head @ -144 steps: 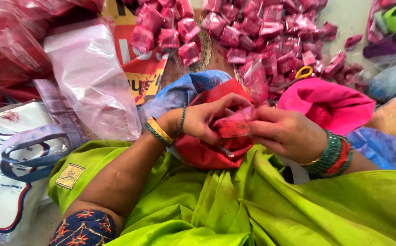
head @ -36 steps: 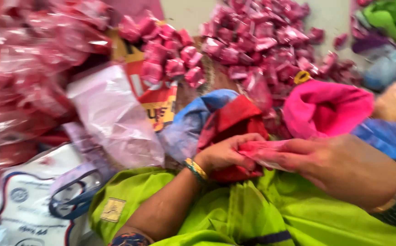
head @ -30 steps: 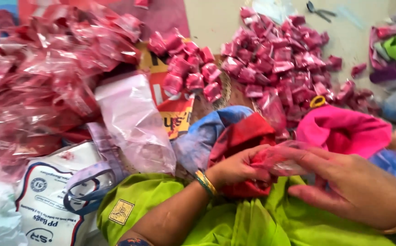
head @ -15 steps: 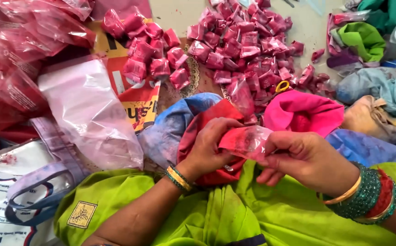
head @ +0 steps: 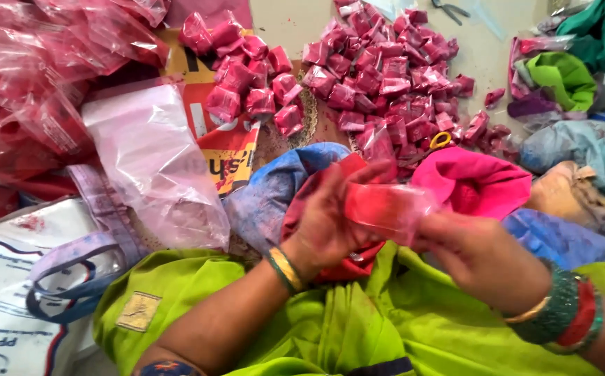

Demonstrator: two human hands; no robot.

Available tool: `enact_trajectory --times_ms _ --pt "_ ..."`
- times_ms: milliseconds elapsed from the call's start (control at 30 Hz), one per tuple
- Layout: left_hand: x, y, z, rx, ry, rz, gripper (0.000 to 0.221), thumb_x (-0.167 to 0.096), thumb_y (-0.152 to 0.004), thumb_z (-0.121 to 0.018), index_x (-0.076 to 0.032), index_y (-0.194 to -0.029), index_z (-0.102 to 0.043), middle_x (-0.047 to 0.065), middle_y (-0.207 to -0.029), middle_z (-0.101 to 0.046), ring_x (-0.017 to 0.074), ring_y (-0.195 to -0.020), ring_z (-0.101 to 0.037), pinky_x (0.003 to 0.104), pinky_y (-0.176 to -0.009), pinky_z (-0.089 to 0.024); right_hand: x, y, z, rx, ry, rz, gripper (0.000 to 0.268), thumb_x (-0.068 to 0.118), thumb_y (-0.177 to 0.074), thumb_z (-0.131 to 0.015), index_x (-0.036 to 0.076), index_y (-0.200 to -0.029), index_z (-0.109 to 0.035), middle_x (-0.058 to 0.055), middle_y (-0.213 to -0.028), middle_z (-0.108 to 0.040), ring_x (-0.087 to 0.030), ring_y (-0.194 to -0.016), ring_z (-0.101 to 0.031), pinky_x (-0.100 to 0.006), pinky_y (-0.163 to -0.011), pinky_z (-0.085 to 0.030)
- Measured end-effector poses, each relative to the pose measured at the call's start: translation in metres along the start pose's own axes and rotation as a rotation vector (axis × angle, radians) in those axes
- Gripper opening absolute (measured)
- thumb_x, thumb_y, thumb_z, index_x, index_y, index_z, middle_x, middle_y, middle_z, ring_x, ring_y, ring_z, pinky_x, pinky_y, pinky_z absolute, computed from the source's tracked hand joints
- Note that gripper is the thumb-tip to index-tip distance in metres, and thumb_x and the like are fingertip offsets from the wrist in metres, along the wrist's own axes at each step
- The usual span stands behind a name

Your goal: The person packages small portions of pink powder into plastic bags using a spoon.

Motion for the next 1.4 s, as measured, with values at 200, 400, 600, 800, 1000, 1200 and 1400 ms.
enact_trajectory --times_ms 200,400,600,800,1000,1200,1400 --pt "-0.009 0.001 -0.003 -0.060 -0.037 0.108 0.074 -0.064 -0.108 -0.045 -0.008 -0.156 -0.042 0.022 -0.149 -0.050 0.0406 -0.128 -0.062 0.060 -0.101 -0.055 0.060 0.003 0.035 -0.126 0.250 0.271 0.029 0.007 -0.080 -0.070 0.005 -0.109 -0.069 -0.010 -0.105 -0.074 -0.026 -0.092 -0.075 -0.033 -0.078 -0.059" --pt "0.005 0.006 -0.007 0.063 -0.203 0.296 0.070 -0.057 -0.103 -0.055 -0.009 -0.152 -0.045 0.016 -0.148 -0.054 0.0382 -0.120 -0.067 0.053 -0.085 -0.063 0.075 0.010 0.035 -0.111 0.311 0.429 0.027 0.011 -0.085 -0.066 0.008 -0.112 -0.066 -0.010 -0.114 -0.073 -0.027 -0.099 -0.074 -0.033 -0.082 -0.058" --pt "-0.009 0.007 0.008 0.207 -0.291 0.199 0.055 -0.012 -0.103 -0.078 -0.003 -0.149 -0.049 0.012 -0.129 -0.068 0.0241 -0.104 -0.072 0.031 -0.074 -0.061 0.076 0.002 0.038 -0.108 0.365 0.469 0.025 0.013 -0.085 -0.067 0.011 -0.109 -0.069 -0.007 -0.110 -0.073 -0.026 -0.089 -0.074 -0.033 -0.075 -0.058" --pt "-0.007 0.003 0.011 0.017 -0.383 0.197 0.050 -0.008 -0.091 -0.079 -0.001 -0.137 -0.060 0.009 -0.118 -0.073 0.0194 -0.102 -0.074 0.029 -0.075 -0.063 0.047 -0.010 0.036 -0.042 0.492 0.224 0.052 0.031 -0.077 -0.081 0.023 -0.128 -0.077 -0.008 -0.112 -0.063 -0.027 -0.107 -0.060 -0.038 -0.087 -0.053" --pt "-0.011 -0.003 0.027 0.009 -0.390 0.112 0.042 -0.006 -0.093 -0.080 -0.002 -0.131 -0.065 0.007 -0.115 -0.074 0.0172 -0.100 -0.072 0.027 -0.079 -0.060 0.061 -0.012 0.059 -0.220 0.510 0.293 0.071 0.032 -0.074 -0.080 0.013 -0.140 -0.062 -0.017 -0.142 -0.045 -0.039 -0.135 -0.044 -0.044 -0.108 -0.043" --pt "-0.018 -0.008 0.030 -0.060 -0.475 0.027 0.036 -0.001 -0.091 -0.079 -0.001 -0.125 -0.066 0.007 -0.112 -0.073 0.0175 -0.097 -0.072 0.031 -0.084 -0.058 -0.017 -0.014 0.026 -0.002 0.145 0.022 0.074 0.041 -0.075 -0.087 0.016 -0.138 -0.058 -0.014 -0.154 -0.040 -0.023 -0.113 -0.065 -0.035 -0.094 -0.056" --pt "0.001 -0.002 0.022 -0.060 -0.587 0.045 0.038 0.003 -0.087 -0.076 -0.002 -0.124 -0.065 0.007 -0.109 -0.072 0.0179 -0.096 -0.071 0.033 -0.085 -0.059 0.007 -0.021 0.009 0.039 0.115 0.079 0.052 0.026 -0.076 -0.081 0.013 -0.125 -0.070 -0.011 -0.124 -0.058 -0.026 -0.108 -0.064 -0.035 -0.088 -0.054"
Point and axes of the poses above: each hand's wrist, its own y-axis away from the middle knuckle, its own z-axis out of the back of the hand, x = y × z, the point moved 10 cm from there along -y, towards the middle knuckle
